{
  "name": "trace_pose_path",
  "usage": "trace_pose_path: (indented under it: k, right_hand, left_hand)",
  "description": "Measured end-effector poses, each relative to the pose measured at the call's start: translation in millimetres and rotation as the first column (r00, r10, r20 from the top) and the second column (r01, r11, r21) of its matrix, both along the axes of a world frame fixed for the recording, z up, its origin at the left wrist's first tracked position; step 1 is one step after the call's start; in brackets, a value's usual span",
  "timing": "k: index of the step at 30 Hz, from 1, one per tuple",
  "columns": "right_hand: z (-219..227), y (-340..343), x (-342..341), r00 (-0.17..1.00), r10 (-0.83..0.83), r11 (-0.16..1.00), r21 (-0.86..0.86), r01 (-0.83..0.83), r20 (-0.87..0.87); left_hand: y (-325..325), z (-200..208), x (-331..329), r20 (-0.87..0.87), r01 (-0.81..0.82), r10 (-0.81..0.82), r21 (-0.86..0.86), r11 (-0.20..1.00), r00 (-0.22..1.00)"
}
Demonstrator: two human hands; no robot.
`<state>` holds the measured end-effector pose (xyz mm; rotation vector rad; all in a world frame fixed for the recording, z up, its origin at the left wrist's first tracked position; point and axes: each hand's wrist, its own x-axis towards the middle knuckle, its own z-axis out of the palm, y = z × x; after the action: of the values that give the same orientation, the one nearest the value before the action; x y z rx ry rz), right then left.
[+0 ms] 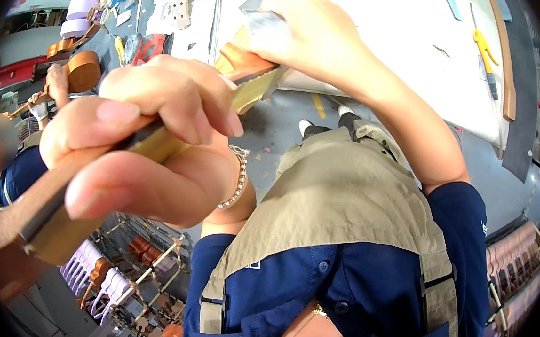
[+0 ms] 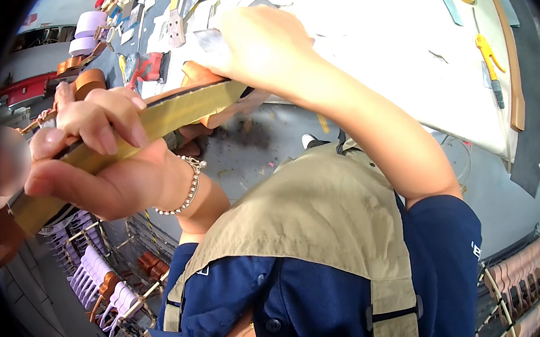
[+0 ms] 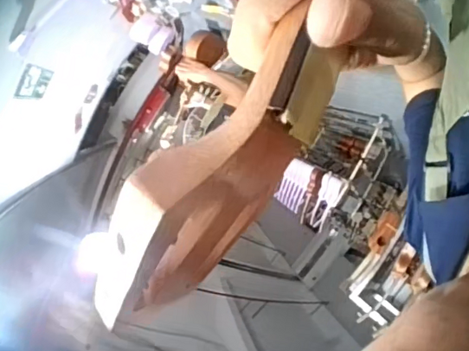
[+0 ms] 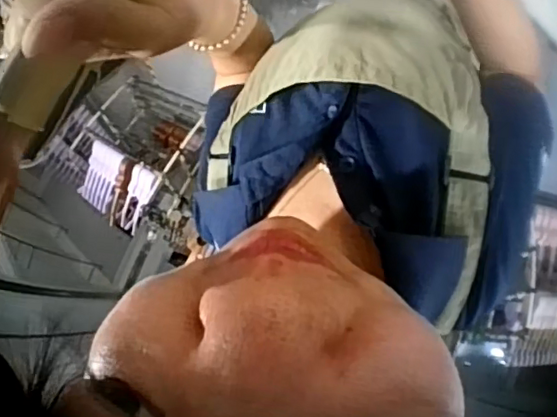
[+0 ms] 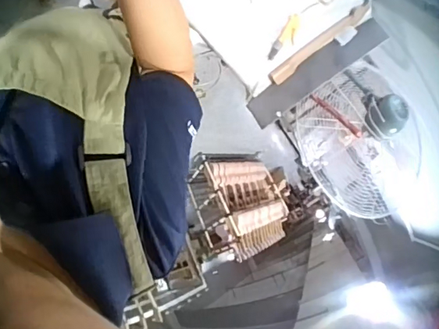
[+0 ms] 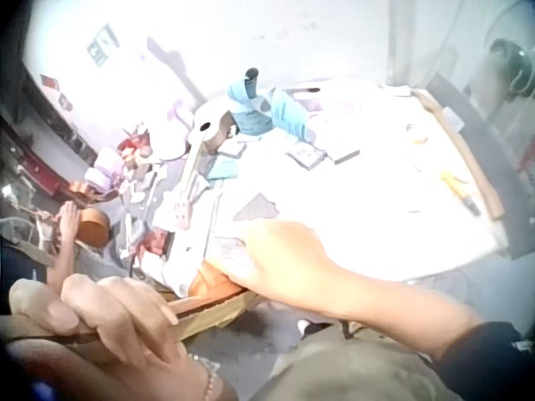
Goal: The person sands the body and neck of a wooden guitar using sandpaper, then wipes the surface with a cloth. The person places the guitar on a rack and picks up another guitar to repeat the sanding process.
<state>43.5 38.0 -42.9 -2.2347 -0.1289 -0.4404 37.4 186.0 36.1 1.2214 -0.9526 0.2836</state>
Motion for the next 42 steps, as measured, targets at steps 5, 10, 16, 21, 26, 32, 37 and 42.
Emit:
trace_pose_path:
  k: [5, 10, 16, 21, 26, 32, 37, 42]
  right_hand:
    - [2.8, -30.5, -21.1, 0.973, 0.130, 0.971, 0.221, -0.087, -0.189]
    - [0.2, 0.4, -3.0, 0.998, -0.026, 0.990, 0.137, 0.034, -0.058]
    - [10.0, -5.0, -11.6, 0.998, 0.002, 1.000, 0.027, -0.001, -0.055]
    - [1.6, -0.3, -5.0, 1.000, -0.025, 1.000, -0.015, 0.025, 0.001]
    - [-3.5, -34.3, -24.8, 0.954, 0.176, 0.917, 0.394, -0.069, -0.242]
    - [-0.5, 3.6, -6.5, 0.998, -0.065, 0.997, 0.049, 0.066, -0.024]
    - [3.7, -5.9, -16.0, 1.000, -0.017, 1.000, 0.023, 0.018, -0.003]
    - [8.5, 0.5, -7.0, 0.992, 0.006, 0.996, -0.082, -0.016, -0.124]
  left_hand:
    - [4.9, 0.9, 1.6, 0.012, -0.020, 0.020, 0.004, 1.000, 1.000]
    - [3.4, 1.0, 5.0, 0.008, 0.025, -0.026, 0.014, 1.000, 1.000]
    - [2.9, 2.4, 1.1, 0.035, 0.041, -0.043, 0.064, 0.997, 0.998]
    - [3.3, 2.2, -0.9, 0.006, 0.064, -0.065, 0.067, 0.996, 0.998]
    - [11.5, 3.1, 4.4, 0.036, 0.041, -0.045, 0.098, 0.994, 0.998]
    - [6.1, 4.7, 1.0, 0.046, 0.058, -0.064, 0.116, 0.992, 0.997]
    - [2.8, 1.7, -6.3, 0.017, 0.063, -0.065, 0.072, 0.995, 0.998]
    - [7.8, 3.0, -1.5, 0.031, 0.070, -0.073, 0.075, 0.995, 0.997]
